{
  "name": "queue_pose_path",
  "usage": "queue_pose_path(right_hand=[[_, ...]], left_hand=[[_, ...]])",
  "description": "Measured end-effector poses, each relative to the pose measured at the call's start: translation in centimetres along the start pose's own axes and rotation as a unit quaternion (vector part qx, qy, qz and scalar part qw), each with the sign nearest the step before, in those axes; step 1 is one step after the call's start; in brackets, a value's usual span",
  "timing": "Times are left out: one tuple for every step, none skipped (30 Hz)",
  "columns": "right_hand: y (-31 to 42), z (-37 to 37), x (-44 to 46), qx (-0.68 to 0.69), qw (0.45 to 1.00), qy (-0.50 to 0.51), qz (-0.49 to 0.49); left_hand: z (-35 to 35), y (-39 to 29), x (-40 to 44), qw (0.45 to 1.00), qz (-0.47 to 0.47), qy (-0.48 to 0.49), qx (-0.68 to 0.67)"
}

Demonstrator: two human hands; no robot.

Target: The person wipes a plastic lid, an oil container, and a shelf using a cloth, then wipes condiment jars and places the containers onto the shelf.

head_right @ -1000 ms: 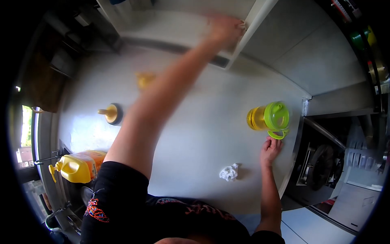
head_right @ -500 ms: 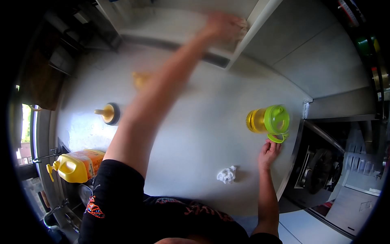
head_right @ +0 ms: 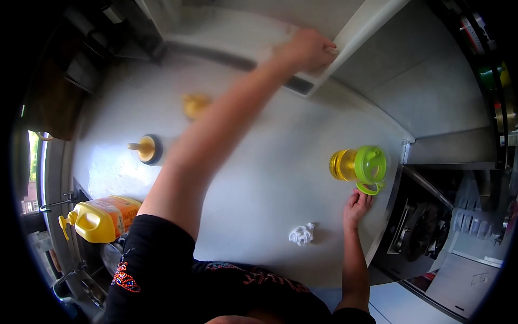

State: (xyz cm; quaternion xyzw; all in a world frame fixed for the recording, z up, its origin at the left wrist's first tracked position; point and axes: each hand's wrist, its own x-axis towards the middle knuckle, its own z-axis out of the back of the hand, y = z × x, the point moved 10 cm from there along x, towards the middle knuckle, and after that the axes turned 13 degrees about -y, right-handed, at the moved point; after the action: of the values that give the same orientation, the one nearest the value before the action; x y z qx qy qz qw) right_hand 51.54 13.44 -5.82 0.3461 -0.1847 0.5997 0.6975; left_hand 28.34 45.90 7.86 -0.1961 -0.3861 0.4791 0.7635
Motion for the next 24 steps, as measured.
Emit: queue_pose_path(right_hand=[[-0.1, -0.1, -0.2, 0.002, 1.0, 0.004, -0.009], [-0.2, -0.1, -0.2, 0.004, 1.0, 0.008, -0.015], [-0.3, -0.2, 0.0, 0.005, 1.0, 0.008, -0.02], [-0.4, -0.2, 0.2, 0.0, 1.0, 0.009, -0.023], [-0.5, -0.2, 0.1, -0.005, 1.0, 0.011, -0.028], [-0.6, -0.1, -0.2, -0.009, 0.999, 0.014, -0.034], [-0.6, -0.1, -0.5, -0.01, 0.999, 0.014, -0.031], [-0.6, -0.1, -0.5, -0.01, 1.0, 0.012, -0.026], [-0.6, -0.1, -0.4, -0.01, 1.0, 0.009, -0.021], [-0.5, 0.0, -0.3, -0.011, 1.0, 0.001, -0.009], [-0.5, 0.1, -0.3, -0.011, 1.0, -0.005, 0.001], [-0.4, 0.0, -0.4, -0.01, 1.0, -0.011, 0.011], [-0.3, 0.0, -0.3, -0.003, 1.0, -0.005, -0.007], [-0.2, 0.1, -0.1, 0.002, 1.0, 0.002, -0.025], [-0.2, 0.1, 0.0, 0.006, 0.999, 0.01, -0.044], [-0.2, 0.1, -0.1, 0.005, 0.999, 0.01, -0.042], [-0.1, 0.1, -0.1, 0.004, 0.999, 0.011, -0.039], [0.0, 0.1, 0.1, 0.005, 0.999, 0.01, -0.032], [-0.1, 0.1, 0.3, -0.001, 1.0, 0.01, -0.024], [-0.2, 0.0, 0.2, -0.006, 1.0, 0.009, -0.019], [-0.2, 0.0, 0.0, -0.01, 1.0, 0.006, -0.015], [-0.1, -0.1, 0.0, -0.01, 1.0, 0.005, -0.011], [-0.1, 0.0, 0.1, -0.01, 1.0, 0.003, -0.009], [-0.1, 0.0, 0.0, -0.01, 1.0, 0.001, -0.008]], left_hand=[[-0.6, 0.5, 0.6, 1.0, 0.007, -0.017, 0.024], [-1.0, 1.0, 1.1, 0.998, 0.015, -0.036, 0.048], [-1.0, 0.7, 1.3, 0.997, 0.011, -0.034, 0.074], [-1.1, 0.4, 1.4, 0.995, 0.007, -0.031, 0.099], [-1.3, 0.1, 1.4, 0.992, 0.004, -0.025, 0.124], [-1.6, 0.2, 1.2, 0.993, 0.012, -0.01, 0.119], [-1.6, 0.4, 1.0, 0.993, 0.018, 0.003, 0.116], [-1.6, 0.4, 1.1, 0.993, 0.023, 0.015, 0.113], [-1.9, 0.4, 1.6, 0.995, 0.011, 0.016, 0.101], [-2.3, 0.7, 2.0, 0.996, 0.0, 0.017, 0.091], [-2.9, 1.0, 2.3, 0.997, -0.011, 0.019, 0.08], [-2.7, 0.7, 2.1, 0.996, -0.031, 0.034, 0.071], [-2.2, 0.7, 1.7, 0.996, -0.051, 0.05, 0.061], [-2.0, 0.3, 1.4, 0.994, -0.071, 0.067, 0.049], [-2.0, 0.6, 1.6, 0.996, -0.046, 0.049, 0.049], [-2.0, 0.9, 1.5, 0.998, -0.02, 0.032, 0.049], [-1.8, 1.4, 1.3, 0.999, 0.009, 0.014, 0.049], [-1.7, 1.3, 1.4, 0.999, 0.014, 0.002, 0.049], [-1.4, 0.9, 1.7, 0.999, 0.018, -0.012, 0.049], [-1.0, 0.6, 1.8, 0.998, 0.021, -0.026, 0.05], [-1.1, 0.7, 1.8, 0.998, 0.023, -0.015, 0.054], [-1.1, 0.8, 1.7, 0.998, 0.023, -0.005, 0.059], [-1.2, 0.7, 1.8, 0.998, 0.021, 0.006, 0.064], [-1.3, 0.5, 1.7, 0.998, 0.013, 0.02, 0.065]])
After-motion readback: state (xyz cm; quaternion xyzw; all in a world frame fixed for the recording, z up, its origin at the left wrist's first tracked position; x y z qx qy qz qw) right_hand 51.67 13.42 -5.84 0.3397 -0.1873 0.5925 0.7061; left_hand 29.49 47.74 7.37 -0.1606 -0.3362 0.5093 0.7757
